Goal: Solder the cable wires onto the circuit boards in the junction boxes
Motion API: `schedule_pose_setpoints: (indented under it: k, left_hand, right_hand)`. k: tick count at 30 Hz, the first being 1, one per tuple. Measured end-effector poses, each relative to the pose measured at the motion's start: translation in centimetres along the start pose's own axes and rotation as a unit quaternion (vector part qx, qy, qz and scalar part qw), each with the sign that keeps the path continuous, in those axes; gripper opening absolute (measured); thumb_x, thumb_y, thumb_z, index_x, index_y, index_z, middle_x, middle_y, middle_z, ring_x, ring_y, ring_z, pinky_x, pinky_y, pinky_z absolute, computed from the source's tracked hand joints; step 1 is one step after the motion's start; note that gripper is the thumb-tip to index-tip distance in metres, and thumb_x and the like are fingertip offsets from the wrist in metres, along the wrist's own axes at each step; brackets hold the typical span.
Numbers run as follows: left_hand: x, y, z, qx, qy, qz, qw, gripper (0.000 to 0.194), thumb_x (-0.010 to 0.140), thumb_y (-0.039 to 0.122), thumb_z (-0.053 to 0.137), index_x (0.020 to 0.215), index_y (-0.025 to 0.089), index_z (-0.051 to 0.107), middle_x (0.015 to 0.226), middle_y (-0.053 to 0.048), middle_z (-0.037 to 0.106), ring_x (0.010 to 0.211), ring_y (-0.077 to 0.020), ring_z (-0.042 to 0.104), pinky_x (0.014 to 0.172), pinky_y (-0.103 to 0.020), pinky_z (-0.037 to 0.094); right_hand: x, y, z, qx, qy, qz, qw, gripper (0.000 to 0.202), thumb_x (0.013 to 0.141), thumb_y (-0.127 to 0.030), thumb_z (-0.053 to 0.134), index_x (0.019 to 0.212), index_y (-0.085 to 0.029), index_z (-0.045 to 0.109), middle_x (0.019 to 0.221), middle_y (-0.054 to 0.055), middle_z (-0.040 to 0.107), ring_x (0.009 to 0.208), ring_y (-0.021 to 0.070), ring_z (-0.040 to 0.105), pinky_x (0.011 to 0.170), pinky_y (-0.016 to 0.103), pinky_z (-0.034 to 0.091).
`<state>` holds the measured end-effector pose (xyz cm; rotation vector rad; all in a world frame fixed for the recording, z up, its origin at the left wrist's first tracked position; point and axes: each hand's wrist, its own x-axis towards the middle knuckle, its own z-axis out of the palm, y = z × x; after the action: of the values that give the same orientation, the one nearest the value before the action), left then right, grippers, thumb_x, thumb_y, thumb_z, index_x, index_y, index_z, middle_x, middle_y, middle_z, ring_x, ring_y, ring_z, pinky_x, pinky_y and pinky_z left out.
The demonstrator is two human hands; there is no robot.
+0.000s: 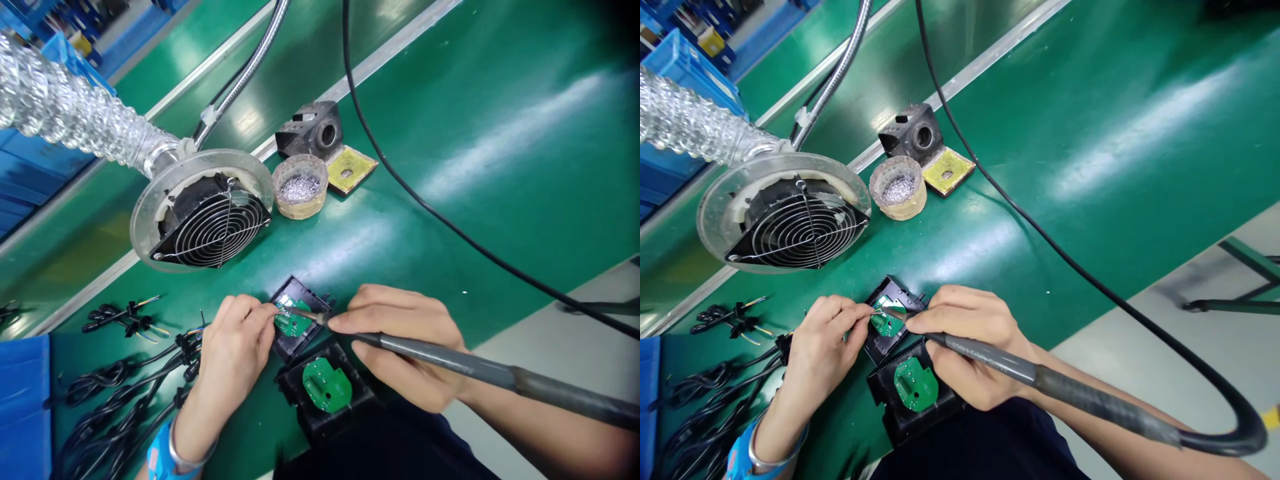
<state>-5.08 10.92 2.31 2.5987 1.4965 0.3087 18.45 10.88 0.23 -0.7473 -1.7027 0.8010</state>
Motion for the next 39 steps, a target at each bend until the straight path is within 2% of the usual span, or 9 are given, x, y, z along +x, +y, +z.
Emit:
schedule_pose_setpoints:
  k: [10,15,19,22,26,30,33,35,39]
  left_hand:
    - [0.0,0.0,0.0,-0.004,-0.001,-0.001,1.000,0.015,0.093,0.017,0.054,0.099,0.020,0.067,0.087,-0.004,0.063,0.081,-0.0174,0.054,0.070,-0.030,0.049]
    - [0.0,0.0,-0.1,-0.003,-0.005,0.000,1.000,0.015,0.092,0.016,0.055,0.100,0.020,0.067,0.087,-0.003,0.063,0.080,-0.0176,0.054,0.070,-0.030,0.047]
    - [0.1,0.0,-0.1,-0.004,-0.014,-0.003,1.000,0.015,0.093,0.016,0.054,0.099,0.020,0.067,0.087,-0.004,0.062,0.080,-0.0177,0.053,0.071,-0.031,0.046]
    - [0.2,0.1,-0.4,-0.010,-0.018,-0.005,1.000,0.017,0.093,0.016,0.052,0.100,0.021,0.067,0.088,-0.004,0.062,0.081,-0.0179,0.052,0.071,-0.031,0.046]
    - [0.4,0.7,-0.4,-0.026,-0.022,-0.030,0.999,0.013,0.089,0.021,0.055,0.097,0.021,0.066,0.087,-0.004,0.061,0.081,-0.0197,0.053,0.071,-0.034,0.045]
    - [0.7,1.7,0.3,0.008,0.016,-0.083,0.996,0.013,0.085,0.033,0.064,0.087,0.020,0.065,0.081,-0.004,0.059,0.078,-0.0214,0.051,0.069,-0.036,0.044]
    - [0.7,2.2,0.8,0.023,0.009,-0.094,0.995,0.008,0.082,0.027,0.063,0.088,0.021,0.063,0.083,-0.005,0.059,0.080,-0.0227,0.050,0.070,-0.036,0.044]
    - [0.5,2.2,0.8,0.013,0.001,-0.090,0.996,0.013,0.081,0.024,0.063,0.094,0.020,0.062,0.086,-0.005,0.061,0.082,-0.0231,0.051,0.072,-0.037,0.044]
    - [0.2,2.2,0.4,-0.005,0.019,-0.067,0.998,0.010,0.087,0.023,0.062,0.096,0.020,0.062,0.089,-0.004,0.065,0.083,-0.0214,0.054,0.077,-0.037,0.044]
  right_hand:
    - [0.0,0.2,-0.1,0.013,0.000,0.009,1.000,0.032,0.074,-0.002,0.051,0.096,-0.016,0.070,0.073,0.005,0.066,0.058,0.0133,0.057,0.051,0.026,0.049]
    - [0.2,0.1,-0.6,0.012,0.025,0.007,1.000,0.033,0.075,-0.002,0.053,0.098,-0.017,0.070,0.073,0.005,0.064,0.059,0.0131,0.057,0.049,0.024,0.049]
    - [-0.1,0.2,-0.5,-0.004,0.044,0.003,0.999,0.038,0.078,-0.003,0.056,0.111,-0.017,0.068,0.081,0.006,0.068,0.067,0.0145,0.061,0.055,0.026,0.052]
    - [-0.4,0.7,0.2,-0.042,0.035,-0.001,0.999,0.046,0.084,-0.002,0.055,0.126,-0.020,0.059,0.090,0.005,0.070,0.070,0.0137,0.063,0.062,0.027,0.055]
    - [-0.6,1.3,1.1,-0.109,-0.001,-0.027,0.994,0.034,0.087,-0.003,0.056,0.118,-0.018,0.062,0.090,0.005,0.069,0.075,0.0143,0.062,0.068,0.029,0.056]
    - [-1.0,1.6,1.3,-0.133,-0.032,-0.045,0.990,0.034,0.089,-0.004,0.054,0.119,-0.019,0.059,0.101,0.009,0.070,0.089,0.0180,0.065,0.076,0.032,0.057]
    - [-1.3,1.6,1.2,-0.142,-0.045,-0.054,0.987,0.033,0.090,-0.008,0.054,0.122,-0.018,0.057,0.106,0.010,0.069,0.094,0.0198,0.065,0.079,0.035,0.056]
    - [-1.3,1.6,1.2,-0.142,-0.046,-0.060,0.987,0.032,0.090,-0.008,0.056,0.120,-0.015,0.058,0.105,0.011,0.070,0.093,0.0205,0.065,0.079,0.035,0.055]
    - [-0.9,1.5,1.1,-0.120,-0.018,-0.038,0.992,0.038,0.087,-0.001,0.054,0.122,-0.016,0.059,0.095,0.008,0.070,0.083,0.0171,0.066,0.073,0.032,0.055]
